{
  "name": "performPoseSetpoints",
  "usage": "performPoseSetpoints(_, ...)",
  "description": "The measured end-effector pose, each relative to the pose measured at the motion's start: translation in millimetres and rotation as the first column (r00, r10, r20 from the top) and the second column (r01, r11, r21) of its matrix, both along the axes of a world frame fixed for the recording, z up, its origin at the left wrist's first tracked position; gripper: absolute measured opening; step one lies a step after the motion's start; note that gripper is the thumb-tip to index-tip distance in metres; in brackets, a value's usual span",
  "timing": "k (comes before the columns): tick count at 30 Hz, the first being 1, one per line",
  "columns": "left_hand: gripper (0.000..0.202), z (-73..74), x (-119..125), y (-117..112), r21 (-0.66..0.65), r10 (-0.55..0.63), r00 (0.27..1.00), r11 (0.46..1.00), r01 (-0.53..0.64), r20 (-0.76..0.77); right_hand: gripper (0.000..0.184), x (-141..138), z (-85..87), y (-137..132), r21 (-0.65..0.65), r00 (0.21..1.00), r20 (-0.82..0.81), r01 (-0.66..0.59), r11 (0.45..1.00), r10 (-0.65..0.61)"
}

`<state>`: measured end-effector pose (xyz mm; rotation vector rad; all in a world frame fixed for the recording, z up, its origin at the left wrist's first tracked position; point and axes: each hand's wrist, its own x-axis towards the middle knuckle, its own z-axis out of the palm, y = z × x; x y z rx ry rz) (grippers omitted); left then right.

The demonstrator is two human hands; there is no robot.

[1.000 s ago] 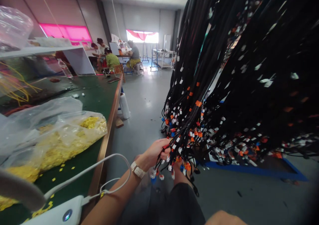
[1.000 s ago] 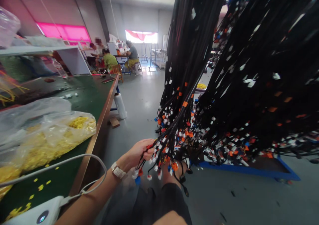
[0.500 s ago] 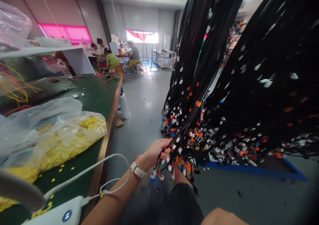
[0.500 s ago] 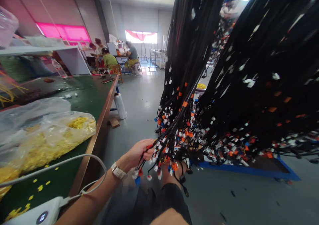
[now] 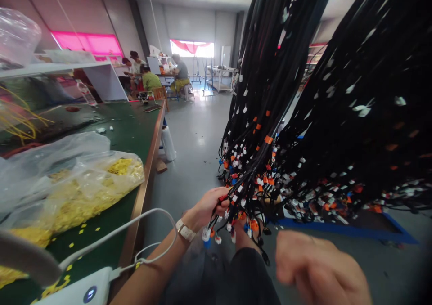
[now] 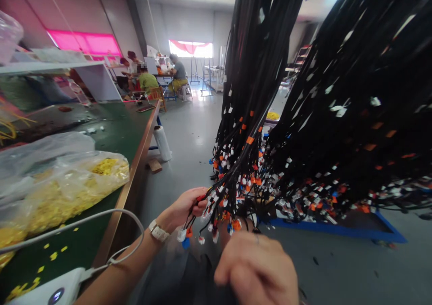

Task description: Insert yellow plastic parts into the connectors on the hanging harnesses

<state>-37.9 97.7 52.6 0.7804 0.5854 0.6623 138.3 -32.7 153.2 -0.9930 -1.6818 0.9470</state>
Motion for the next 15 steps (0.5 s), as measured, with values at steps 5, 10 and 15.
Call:
performPoseSetpoints(5,0.025,-1.1,-2.4,2.7,-0.026,-0.002,1.0,1.0,0.003,0.008,0.03,8.5,-63.3,57.2,-0.223,0.912,-0.062,0.384,0.896,-0.406)
performPoseSetpoints(10,0.027,-1.2,-2.3,2.9,-0.037,0.012,1.0,0.999,-0.012,-0.007,0.038,24.9,-146.6,104.1,-0.266,0.882,0.163,0.47,0.841,-0.441)
performPoseSetpoints(15,0.028,-2.1,-3.1,2.9,-0.031,0.008,1.0,0.999,-0.009,-0.016,0.055,28.6,-197.8,118.0,-0.389,0.932,0.125,0.361,0.847,-0.34)
